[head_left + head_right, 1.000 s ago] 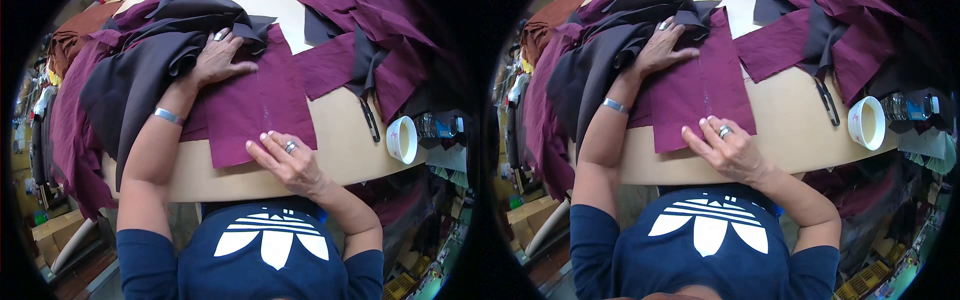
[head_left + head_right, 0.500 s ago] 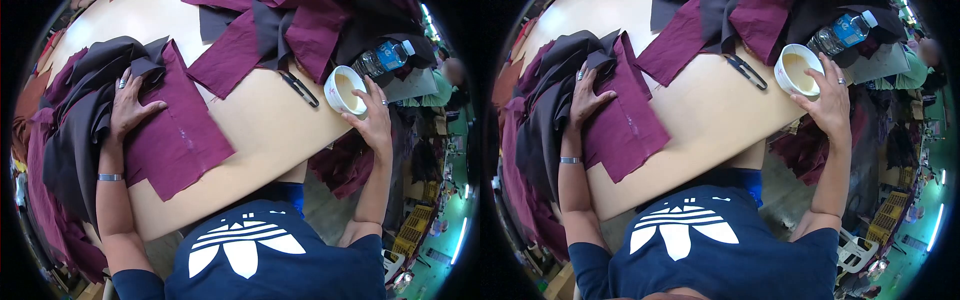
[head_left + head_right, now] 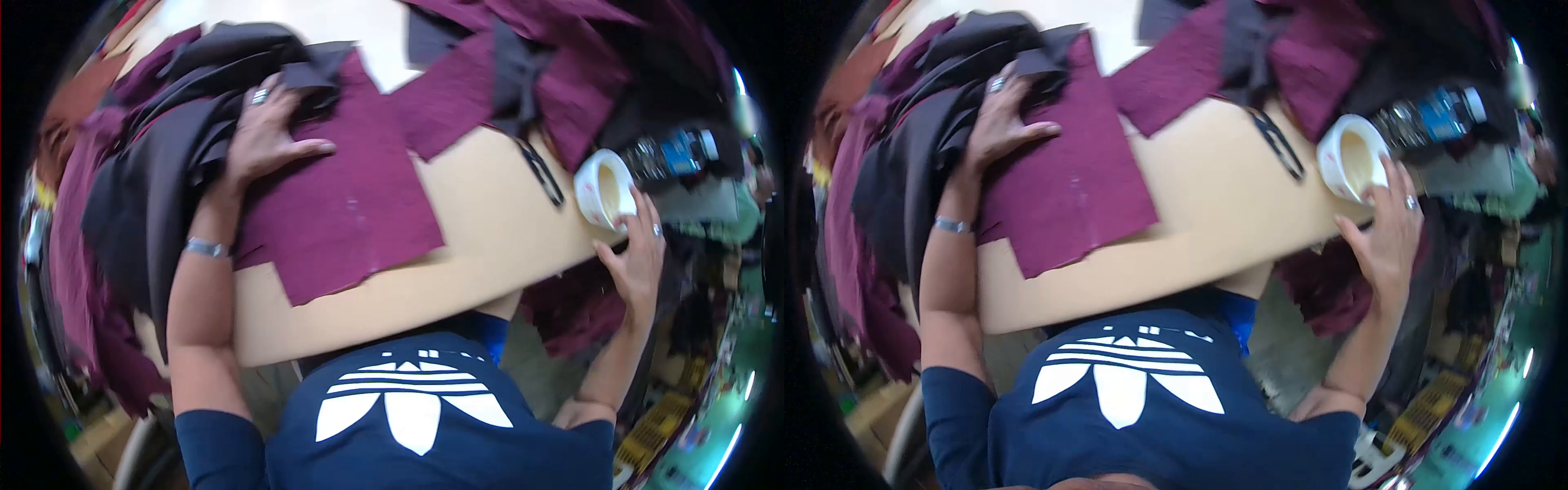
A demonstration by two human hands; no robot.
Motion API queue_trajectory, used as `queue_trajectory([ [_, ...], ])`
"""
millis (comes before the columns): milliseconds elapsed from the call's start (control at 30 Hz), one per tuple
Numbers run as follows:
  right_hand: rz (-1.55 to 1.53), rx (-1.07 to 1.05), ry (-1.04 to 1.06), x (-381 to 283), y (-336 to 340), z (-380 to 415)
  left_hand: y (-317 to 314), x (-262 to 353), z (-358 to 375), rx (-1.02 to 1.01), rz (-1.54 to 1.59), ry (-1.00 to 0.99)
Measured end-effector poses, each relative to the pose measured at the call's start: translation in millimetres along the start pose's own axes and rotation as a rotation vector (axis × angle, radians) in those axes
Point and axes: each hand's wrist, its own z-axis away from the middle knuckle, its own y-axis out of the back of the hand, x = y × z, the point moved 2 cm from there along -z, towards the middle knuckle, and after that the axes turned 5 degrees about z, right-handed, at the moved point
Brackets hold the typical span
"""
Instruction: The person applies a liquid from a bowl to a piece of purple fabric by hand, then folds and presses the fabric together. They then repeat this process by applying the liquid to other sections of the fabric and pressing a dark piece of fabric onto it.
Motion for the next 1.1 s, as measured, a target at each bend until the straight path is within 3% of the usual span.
queue_trajectory([
  [100, 0.045, 0.104, 0.116, -33, 20, -10, -8, -3, 3, 0.041, -0.085, 0.003],
  [200, -0.391, 0.360, 0.401, -113, 46, -42, -9, 0, 4, 0.011, -0.091, 0.061],
  [267, -0.758, 0.359, 0.637, -168, 47, -64, -6, 6, 3, 0.008, -0.082, 0.060],
  [300, -1.105, 0.136, 0.666, -221, 30, -82, -6, 3, 3, 0.005, -0.069, 0.077],
  [367, -1.397, -0.008, 0.560, -259, -16, -110, -8, -4, -1, -0.005, -0.044, 0.108],
  [467, -1.293, -0.101, 0.404, -274, -50, -134, -6, -6, -4, 0.041, -0.027, 0.104],
  [600, -1.126, 0.057, 0.537, -275, -54, -133, -2, 2, -8, 0.052, 0.072, 0.145],
  [900, -0.843, 0.056, 0.476, -293, -54, -137, -14, -13, -7, 0.150, 0.111, 0.098],
  [1100, -0.884, 0.063, 0.522, -287, -52, -132, -13, -12, -5, 0.107, 0.021, 0.123],
])
